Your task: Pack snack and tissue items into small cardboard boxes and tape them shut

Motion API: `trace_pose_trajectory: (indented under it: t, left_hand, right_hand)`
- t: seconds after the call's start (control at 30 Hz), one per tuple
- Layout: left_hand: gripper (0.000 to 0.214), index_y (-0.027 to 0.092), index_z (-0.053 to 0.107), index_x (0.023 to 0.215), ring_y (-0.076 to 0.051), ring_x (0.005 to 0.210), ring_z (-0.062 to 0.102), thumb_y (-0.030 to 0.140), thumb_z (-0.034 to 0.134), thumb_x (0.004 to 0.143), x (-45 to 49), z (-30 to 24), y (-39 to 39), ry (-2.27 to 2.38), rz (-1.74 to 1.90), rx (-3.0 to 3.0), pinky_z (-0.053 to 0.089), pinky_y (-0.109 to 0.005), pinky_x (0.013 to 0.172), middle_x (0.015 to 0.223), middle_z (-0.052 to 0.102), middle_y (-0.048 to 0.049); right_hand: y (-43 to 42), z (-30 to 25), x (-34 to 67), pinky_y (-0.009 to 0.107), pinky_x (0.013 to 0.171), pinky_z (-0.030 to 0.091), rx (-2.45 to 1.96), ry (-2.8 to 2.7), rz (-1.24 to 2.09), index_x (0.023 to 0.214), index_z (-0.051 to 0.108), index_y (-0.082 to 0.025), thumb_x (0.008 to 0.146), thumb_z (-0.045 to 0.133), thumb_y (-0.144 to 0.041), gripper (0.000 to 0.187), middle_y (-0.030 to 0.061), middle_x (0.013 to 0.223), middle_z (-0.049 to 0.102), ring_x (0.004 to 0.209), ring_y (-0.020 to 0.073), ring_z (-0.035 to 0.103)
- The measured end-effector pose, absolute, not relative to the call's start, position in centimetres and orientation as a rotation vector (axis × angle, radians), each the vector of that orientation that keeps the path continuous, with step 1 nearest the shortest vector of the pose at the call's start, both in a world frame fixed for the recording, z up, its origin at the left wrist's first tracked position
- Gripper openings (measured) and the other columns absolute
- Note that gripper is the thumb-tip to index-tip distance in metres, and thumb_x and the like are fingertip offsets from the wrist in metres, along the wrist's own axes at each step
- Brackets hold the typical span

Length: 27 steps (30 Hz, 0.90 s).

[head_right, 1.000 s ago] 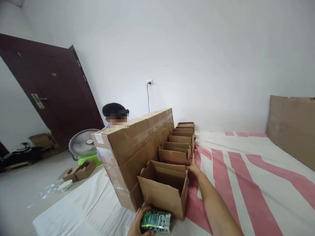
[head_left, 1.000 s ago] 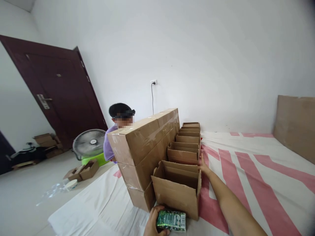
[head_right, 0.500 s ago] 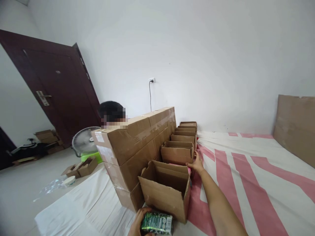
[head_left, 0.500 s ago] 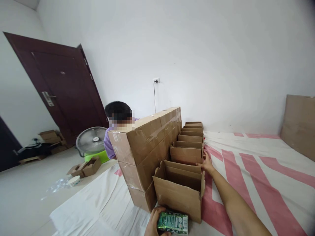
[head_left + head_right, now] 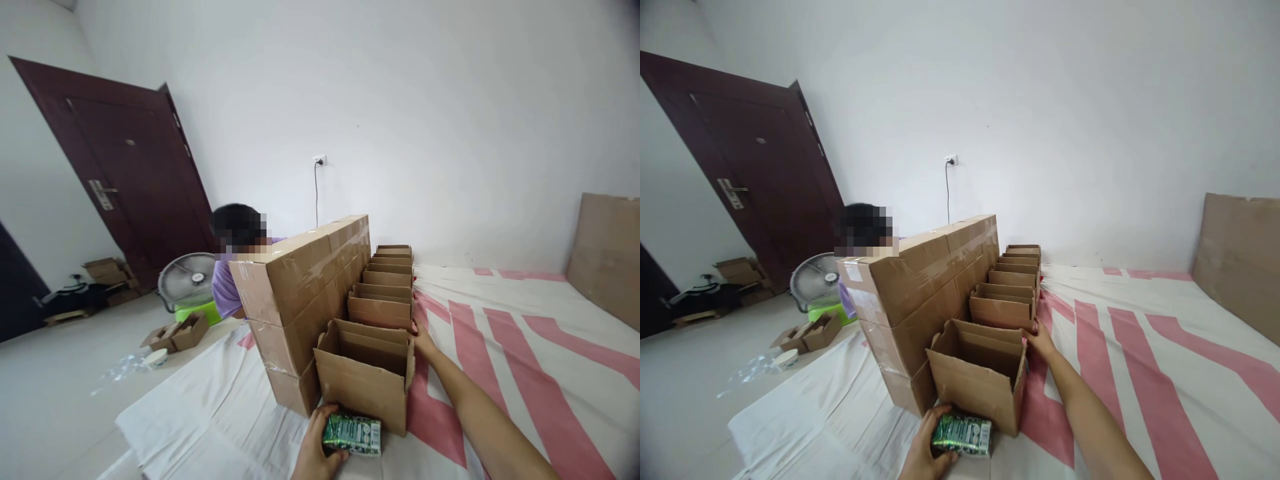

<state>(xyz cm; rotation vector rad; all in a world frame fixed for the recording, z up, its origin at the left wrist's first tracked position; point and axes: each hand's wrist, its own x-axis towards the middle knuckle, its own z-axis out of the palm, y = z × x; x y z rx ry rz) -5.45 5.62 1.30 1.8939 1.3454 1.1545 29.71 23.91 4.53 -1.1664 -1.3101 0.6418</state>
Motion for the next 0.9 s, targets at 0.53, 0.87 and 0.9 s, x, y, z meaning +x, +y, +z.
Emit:
trace_pose_trajectory:
  t: [0.53, 0.87, 0.9]
  left_hand:
    - [0.061, 0.019, 0.064, 0.115, -0.033, 0.122, 0.058, 0.011, 0.065, 0.054, -4.4, 2.9, 5.1, 1.45, 1.235, 1.878, 0.042, -0.051, 0.11, 0.123, 0.064, -0.011]
    - [0.065, 0.019, 0.058, 0.122, -0.032, 0.121, 0.059, 0.018, 0.071, 0.058, -4.5, 2.7, 5.3, 1.477, 1.229, 1.92, 0.045, -0.05, 0.107, 0.123, 0.063, -0.0107]
    - [0.066, 0.019, 0.057, 0.122, -0.032, 0.12, 0.06, 0.019, 0.072, 0.058, -4.5, 2.6, 5.3, 1.489, 1.231, 1.92, 0.046, -0.05, 0.106, 0.122, 0.063, -0.0103]
  right_hand:
    - [9.7, 4.9, 26.7, 0.052, 0.117, 0.026, -1.979, -1.867, 0.525, 0.134, 0.058, -0.014, 0.085, 0.059, -0.024, 0.05, 0.0184, 0.149, 0.05, 0.143, 0.0364, 0.036]
    - [5.5, 4.3, 23.8, 0.053, 0.122, 0.003, -2.154, -2.052, 0.381, 0.156, 0.026, -0.011, 0.097, 0.029, -0.035, 0.063, 0.0121, 0.165, 0.02, 0.153, 0.0348, 0.007]
    - [5.5, 4.4, 23.9, 0.053, 0.122, 0.002, -2.156, -2.055, 0.378, 0.156, 0.025, -0.012, 0.098, 0.028, -0.036, 0.063, 0.0114, 0.165, 0.019, 0.153, 0.0344, 0.006]
